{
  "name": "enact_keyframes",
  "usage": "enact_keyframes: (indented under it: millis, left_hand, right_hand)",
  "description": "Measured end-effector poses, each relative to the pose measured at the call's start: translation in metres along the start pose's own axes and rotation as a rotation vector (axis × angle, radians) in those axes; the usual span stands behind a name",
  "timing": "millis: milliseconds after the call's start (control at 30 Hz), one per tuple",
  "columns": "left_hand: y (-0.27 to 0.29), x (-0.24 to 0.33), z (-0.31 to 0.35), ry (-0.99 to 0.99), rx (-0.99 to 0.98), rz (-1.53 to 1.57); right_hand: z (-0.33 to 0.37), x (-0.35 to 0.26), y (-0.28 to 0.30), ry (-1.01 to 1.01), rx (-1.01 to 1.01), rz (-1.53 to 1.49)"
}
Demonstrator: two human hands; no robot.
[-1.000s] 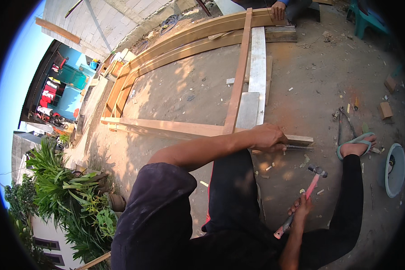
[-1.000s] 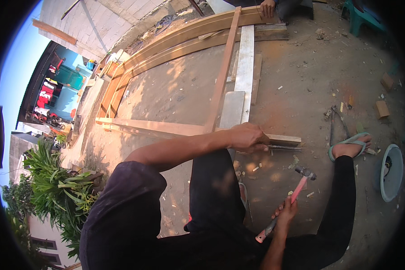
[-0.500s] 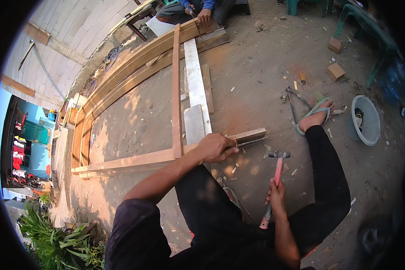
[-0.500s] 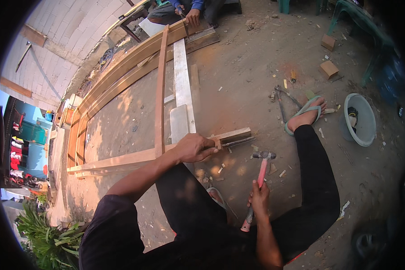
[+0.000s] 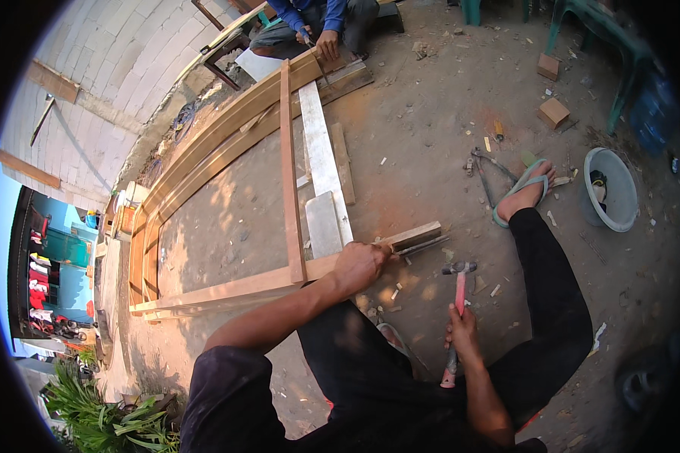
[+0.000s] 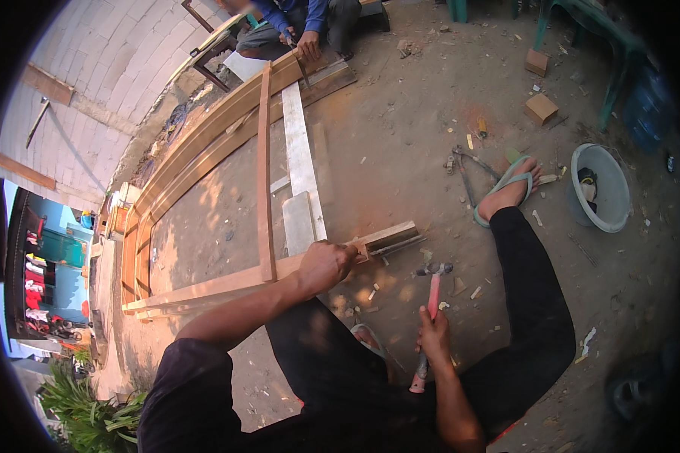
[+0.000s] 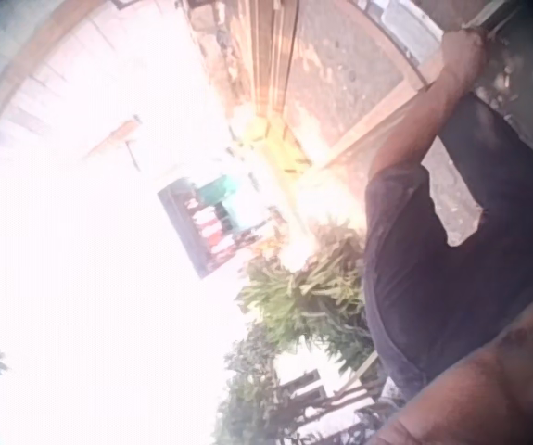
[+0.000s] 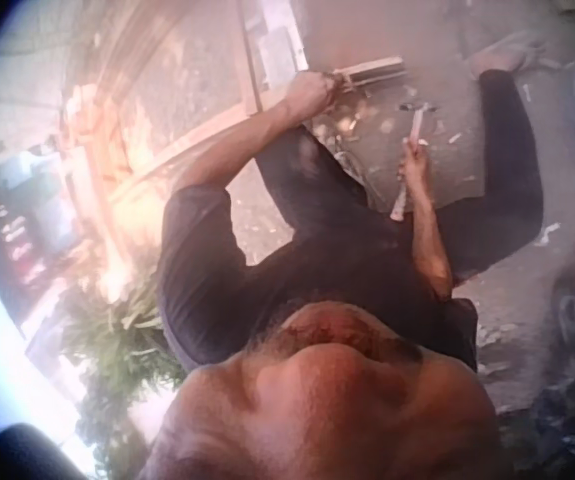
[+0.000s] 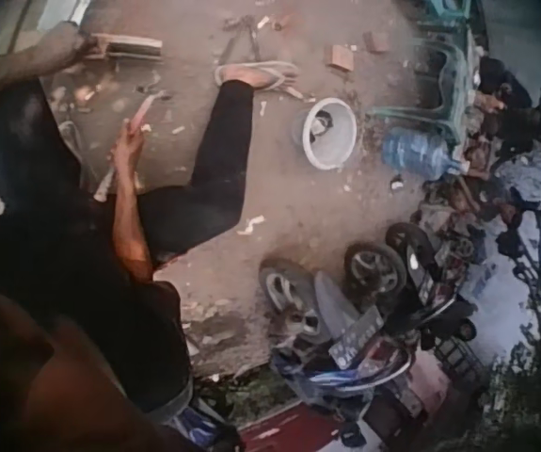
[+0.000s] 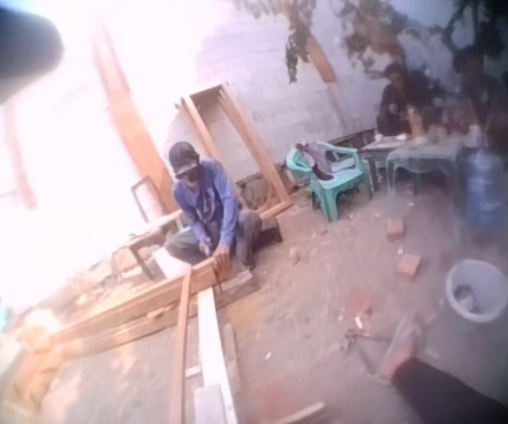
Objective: The person assembles a wooden frame by holding a nail against the wood and striking it with a hammer to secure the joints.
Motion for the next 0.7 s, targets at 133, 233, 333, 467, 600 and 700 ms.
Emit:
enact_keyframes:
  millis: [133,233,333,467,600,700]
  left_hand:
    - [0.020,0.002,-0.007,-0.008,0.006,0.266]
    - [0.018,0.000,-0.002,0.031,0.003,0.380]
    - [0.009,-0.007,0.006,0.119,0.088,0.191]
    - [-0.009,0.003,0.000,0.122,-0.003,-0.111]
    - [0.016,-0.004,-0.006,0.019,-0.089,0.259]
    - [0.024,-0.005,0.001,0.056,0.013,0.462]
  right_hand:
    - [-0.009,0.009,0.003,0.015,-0.010,-0.014]
    - [-0.009,0.014,0.004,-0.011,-0.004,-0.016]
    - [-0.007,0.005,-0.004,0.083,-0.042,0.003]
    - [-0.004,0.000,0.000,0.019,-0.022,-0.033]
    - [-0.009,0.008,0.002,0.024,0.002,-0.062]
    - [-0.001,0.003,0.005,0.006,0.007,-0.072]
Point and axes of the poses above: each hand's wrist, its own z-axis away from the middle knuckle, its own y-axis out of the back of the hand, x = y × z, the point moved 7 cm from there along -z, towards the middle knuckle, and after that the axes turned 7 degrees about x, right-handed, at the moved point
